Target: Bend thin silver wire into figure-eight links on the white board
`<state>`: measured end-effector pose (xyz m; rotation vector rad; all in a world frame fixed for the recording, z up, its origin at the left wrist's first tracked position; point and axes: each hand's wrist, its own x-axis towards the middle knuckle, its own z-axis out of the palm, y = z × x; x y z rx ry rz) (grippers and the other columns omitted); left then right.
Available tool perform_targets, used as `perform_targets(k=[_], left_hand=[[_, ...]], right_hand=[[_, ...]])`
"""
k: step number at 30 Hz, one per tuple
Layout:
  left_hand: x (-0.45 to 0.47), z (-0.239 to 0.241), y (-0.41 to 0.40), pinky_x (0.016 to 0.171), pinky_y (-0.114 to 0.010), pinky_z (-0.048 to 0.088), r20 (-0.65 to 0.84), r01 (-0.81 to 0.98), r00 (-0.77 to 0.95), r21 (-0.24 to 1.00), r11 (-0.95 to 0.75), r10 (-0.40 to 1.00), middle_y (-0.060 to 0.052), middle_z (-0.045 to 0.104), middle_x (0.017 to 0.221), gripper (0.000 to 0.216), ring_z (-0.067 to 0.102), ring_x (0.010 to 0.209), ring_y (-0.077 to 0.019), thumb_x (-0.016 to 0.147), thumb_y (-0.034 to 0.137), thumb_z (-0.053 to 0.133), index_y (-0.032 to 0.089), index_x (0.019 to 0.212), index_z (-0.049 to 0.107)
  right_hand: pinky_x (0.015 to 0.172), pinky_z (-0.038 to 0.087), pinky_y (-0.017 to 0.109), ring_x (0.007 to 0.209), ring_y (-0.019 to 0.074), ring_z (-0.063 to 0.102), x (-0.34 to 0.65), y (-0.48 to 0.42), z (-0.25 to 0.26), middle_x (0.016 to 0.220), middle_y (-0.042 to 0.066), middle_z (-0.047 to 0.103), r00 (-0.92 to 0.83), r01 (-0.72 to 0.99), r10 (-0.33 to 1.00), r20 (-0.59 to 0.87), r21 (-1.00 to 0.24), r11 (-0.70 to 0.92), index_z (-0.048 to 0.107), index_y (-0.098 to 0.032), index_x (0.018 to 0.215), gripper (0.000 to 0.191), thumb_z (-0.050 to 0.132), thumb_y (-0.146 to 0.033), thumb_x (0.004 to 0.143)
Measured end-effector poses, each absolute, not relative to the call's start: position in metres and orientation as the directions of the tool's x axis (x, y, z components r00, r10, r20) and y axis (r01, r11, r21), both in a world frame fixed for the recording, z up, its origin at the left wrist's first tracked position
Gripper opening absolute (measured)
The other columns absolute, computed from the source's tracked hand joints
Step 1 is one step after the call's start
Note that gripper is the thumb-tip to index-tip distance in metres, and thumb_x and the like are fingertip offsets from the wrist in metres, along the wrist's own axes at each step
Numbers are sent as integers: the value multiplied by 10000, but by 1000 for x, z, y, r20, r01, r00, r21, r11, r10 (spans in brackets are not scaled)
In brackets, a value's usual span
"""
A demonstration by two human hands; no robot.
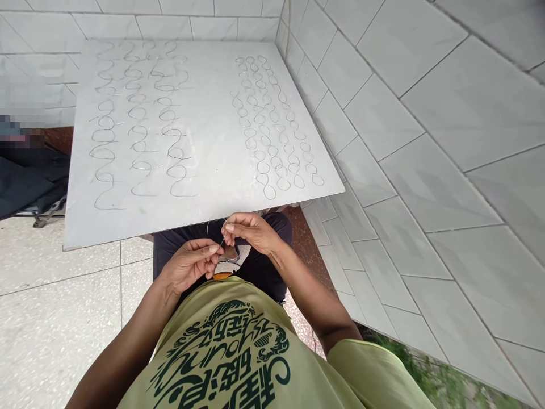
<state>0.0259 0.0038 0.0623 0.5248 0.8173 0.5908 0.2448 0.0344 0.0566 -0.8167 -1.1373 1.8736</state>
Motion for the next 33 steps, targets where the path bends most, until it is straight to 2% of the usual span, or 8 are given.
perform_targets(k=[10,14,16,19,22,25,29,33], left_hand=[[28,59,6,413,-171,483,-493,-330,504,649,686,709,-17,654,642,235,560,464,-69,767,271,890,92,882,791],[26,59,10,451,-171,498,-432,-402,411,705,585,803,-21,668,686,212,593,526,-77,804,260,862,96,917,790],[25,61,14,456,-183,504,-405,-413,381,729,545,831,-22,671,695,215,596,526,-80,808,265,858,95,920,790],[25,65,19,456,-205,510,-359,-406,368,768,495,858,-27,680,699,218,600,506,-88,805,276,860,98,910,793],[26,67,21,462,-221,510,-321,-370,366,811,453,874,-31,688,700,211,616,498,-103,811,284,853,105,904,795],[25,67,20,475,-234,516,-303,-313,382,847,430,873,-36,701,712,204,636,505,-118,828,289,838,112,919,794],[24,62,16,510,-244,538,-280,-276,392,873,402,877,-48,727,737,184,655,531,-126,839,287,829,122,911,791],[25,58,13,511,-252,541,-286,-283,383,869,406,878,-57,741,764,184,659,532,-131,832,291,833,124,895,788]], right_hand=[[650,525,277,705,154,644,240,33,58,796,28,722,-365,-228,923,-125,-949,-219,733,-187,894,341,742,-528,885],[616,504,250,707,145,655,248,30,61,819,37,735,-163,-119,981,-105,-985,-125,726,-189,910,398,692,-585,907],[530,460,236,587,126,613,251,26,63,704,31,708,-151,-70,974,-169,-981,-181,720,-173,824,467,648,-625,920],[421,387,224,454,107,553,248,16,62,598,32,679,-267,-35,907,-324,-938,-346,702,-157,733,546,628,-671,905],[368,336,210,403,97,523,237,11,57,561,24,666,-308,-99,866,-393,-892,-440,684,-159,706,540,639,-666,886],[339,271,199,361,80,464,227,11,51,500,-5,615,-256,-183,872,-418,-864,-468,651,-167,663,482,658,-600,875],[329,201,197,332,65,403,219,14,47,453,-27,555,-183,-212,876,-446,-852,-478,629,-167,628,422,663,-512,867],[333,178,205,320,55,345,212,17,49,428,-46,498,-154,-251,889,-432,-853,-458,604,-172,602,441,666,-521,863]])
